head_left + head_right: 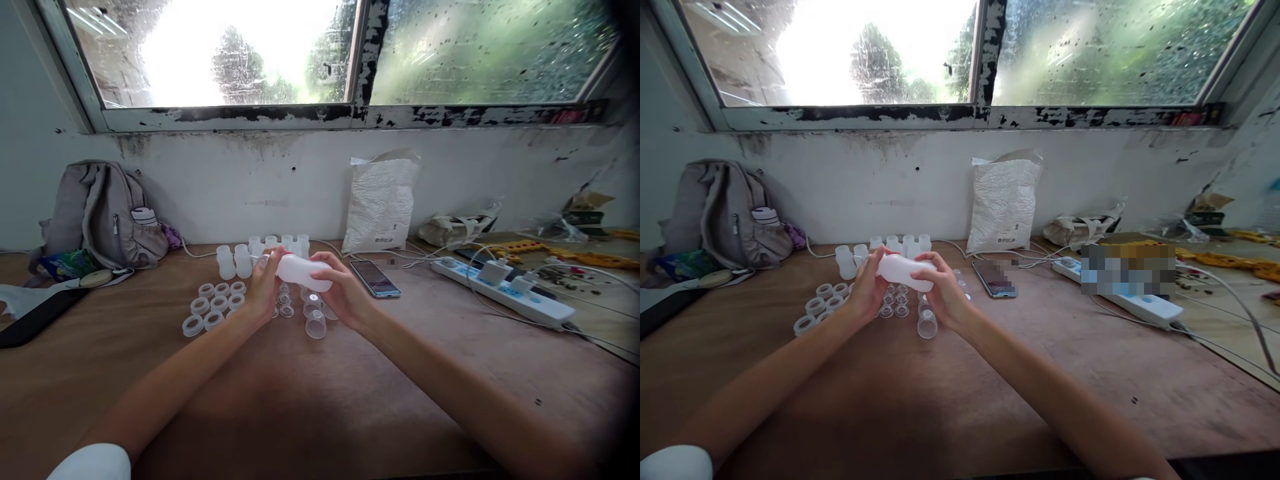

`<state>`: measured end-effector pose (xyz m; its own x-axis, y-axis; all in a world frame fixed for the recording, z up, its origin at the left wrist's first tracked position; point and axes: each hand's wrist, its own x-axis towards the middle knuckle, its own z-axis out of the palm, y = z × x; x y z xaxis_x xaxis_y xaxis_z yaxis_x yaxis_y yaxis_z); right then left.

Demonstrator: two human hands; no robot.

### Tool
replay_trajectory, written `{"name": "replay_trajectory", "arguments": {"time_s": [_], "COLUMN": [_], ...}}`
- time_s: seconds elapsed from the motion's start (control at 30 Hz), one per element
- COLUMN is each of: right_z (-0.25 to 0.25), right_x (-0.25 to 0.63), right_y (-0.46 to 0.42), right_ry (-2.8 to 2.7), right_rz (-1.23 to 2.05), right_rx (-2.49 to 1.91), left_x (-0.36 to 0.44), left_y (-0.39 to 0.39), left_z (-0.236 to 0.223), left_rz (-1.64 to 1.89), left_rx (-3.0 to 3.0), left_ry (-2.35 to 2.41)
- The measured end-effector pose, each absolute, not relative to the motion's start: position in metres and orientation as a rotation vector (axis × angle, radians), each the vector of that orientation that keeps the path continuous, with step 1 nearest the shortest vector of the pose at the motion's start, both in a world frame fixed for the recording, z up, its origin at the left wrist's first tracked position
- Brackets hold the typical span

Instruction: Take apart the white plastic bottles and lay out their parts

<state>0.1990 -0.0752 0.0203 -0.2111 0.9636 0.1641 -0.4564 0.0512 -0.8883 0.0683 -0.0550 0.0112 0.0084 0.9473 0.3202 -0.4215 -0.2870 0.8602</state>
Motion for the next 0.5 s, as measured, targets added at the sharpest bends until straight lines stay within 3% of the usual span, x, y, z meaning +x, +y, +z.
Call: {"name": "replay_trajectory", "arguments": {"time_s": [0.23,0.4,0.5], "right_z": [0.014,0.016,0.019], "right_x": [0.205,0.211,0.214], "right_y": [-0.065,-0.058,-0.057], "right_ry": [-1.138,-1.240,-1.241], "right_rz": [1.590,1.221,1.181], "right_rx": [-0.861,-0.726,-0.732], "left_x": [0.070,0.071,0.073], "left_y": [-0.048,-0.044,-0.044], "left_z": [-0.003,-0.009,-0.011], "left_rz": [1.517,1.419,1.378], "left_rx": [1.119,1.073,1.047], "left_ry": [0.794,0.828,0.786]}}
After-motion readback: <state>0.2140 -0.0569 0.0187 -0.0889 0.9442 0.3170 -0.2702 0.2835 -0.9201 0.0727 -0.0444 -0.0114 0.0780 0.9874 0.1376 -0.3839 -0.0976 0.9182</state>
